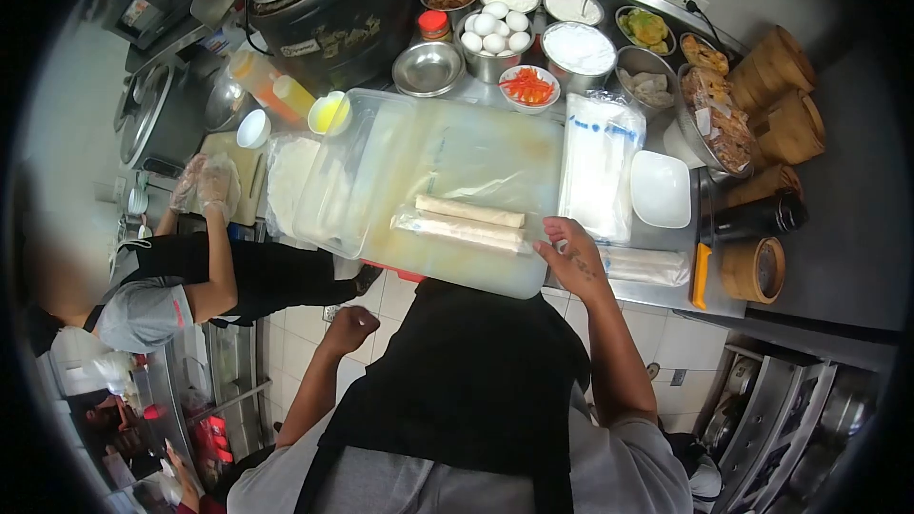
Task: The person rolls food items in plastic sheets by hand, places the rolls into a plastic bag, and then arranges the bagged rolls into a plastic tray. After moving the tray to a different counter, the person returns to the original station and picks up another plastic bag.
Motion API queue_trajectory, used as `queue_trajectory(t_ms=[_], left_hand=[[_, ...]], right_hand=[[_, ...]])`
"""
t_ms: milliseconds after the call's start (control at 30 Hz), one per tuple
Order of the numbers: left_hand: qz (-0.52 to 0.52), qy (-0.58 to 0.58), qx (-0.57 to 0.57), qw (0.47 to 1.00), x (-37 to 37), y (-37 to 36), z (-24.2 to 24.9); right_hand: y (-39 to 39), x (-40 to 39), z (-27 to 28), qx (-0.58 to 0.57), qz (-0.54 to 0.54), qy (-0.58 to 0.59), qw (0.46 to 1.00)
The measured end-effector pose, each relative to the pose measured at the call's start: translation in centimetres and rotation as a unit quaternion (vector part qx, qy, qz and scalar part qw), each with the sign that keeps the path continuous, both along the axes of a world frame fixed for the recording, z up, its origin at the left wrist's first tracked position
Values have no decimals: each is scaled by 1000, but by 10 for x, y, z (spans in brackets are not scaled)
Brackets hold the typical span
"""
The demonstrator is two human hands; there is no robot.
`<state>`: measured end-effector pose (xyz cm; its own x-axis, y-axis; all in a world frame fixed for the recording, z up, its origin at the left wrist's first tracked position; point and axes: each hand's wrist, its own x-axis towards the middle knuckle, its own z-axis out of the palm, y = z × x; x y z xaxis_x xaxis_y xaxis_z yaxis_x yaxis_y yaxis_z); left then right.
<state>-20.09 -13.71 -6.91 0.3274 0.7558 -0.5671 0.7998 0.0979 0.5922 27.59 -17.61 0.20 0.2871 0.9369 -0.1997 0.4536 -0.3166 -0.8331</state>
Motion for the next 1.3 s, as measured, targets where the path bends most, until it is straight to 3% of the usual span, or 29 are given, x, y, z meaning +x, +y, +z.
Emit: queue_trajectory(t_ms=[33,67,167,200,267,333,400,467,567,633,767,900,1000,1200,1300], left_hand=[[-28,27,34,999,-20,-13,-38],[-58,169,80,981,-29,-26,-57],[-16,274,-28,961,-45,-23,-83],[13,291,-91,952,-42,-17,-82],[16,317,-72,945,-37,-25,-83],[11,320,154,935,-30,-38,-78],[-38,335,85,938,-18,-27,-46],[-39,166,66,983,-4,-21,-13],[31,16,67,997,47,-1,71],[10,-104,123,987,74,14,102],[-46,-208,213,954,135,63,120],[-114,-180,310,926,184,129,83],[-183,-123,221,950,200,156,71],[-251,-33,243,936,205,171,55],[-221,10,271,937,204,173,51]], right_hand=[[3,-3,1,-3,2,0,1000],[10,-7,4,9,18,5,1000],[25,-15,4,56,46,-3,997],[31,-17,4,97,67,-12,993],[42,-20,9,91,73,-26,993],[51,-22,7,109,107,-40,987],[57,-25,5,110,122,-51,985],[61,-27,-1,111,139,-61,982],[66,-26,-11,98,160,-108,976],[65,-26,-14,80,149,-127,977],[68,-22,-18,100,187,-129,969],[79,-15,-20,63,211,-115,969],[86,-14,-15,10,217,-100,971],[93,-10,-13,-50,206,-100,972],[91,-8,-13,-63,188,-92,976]])
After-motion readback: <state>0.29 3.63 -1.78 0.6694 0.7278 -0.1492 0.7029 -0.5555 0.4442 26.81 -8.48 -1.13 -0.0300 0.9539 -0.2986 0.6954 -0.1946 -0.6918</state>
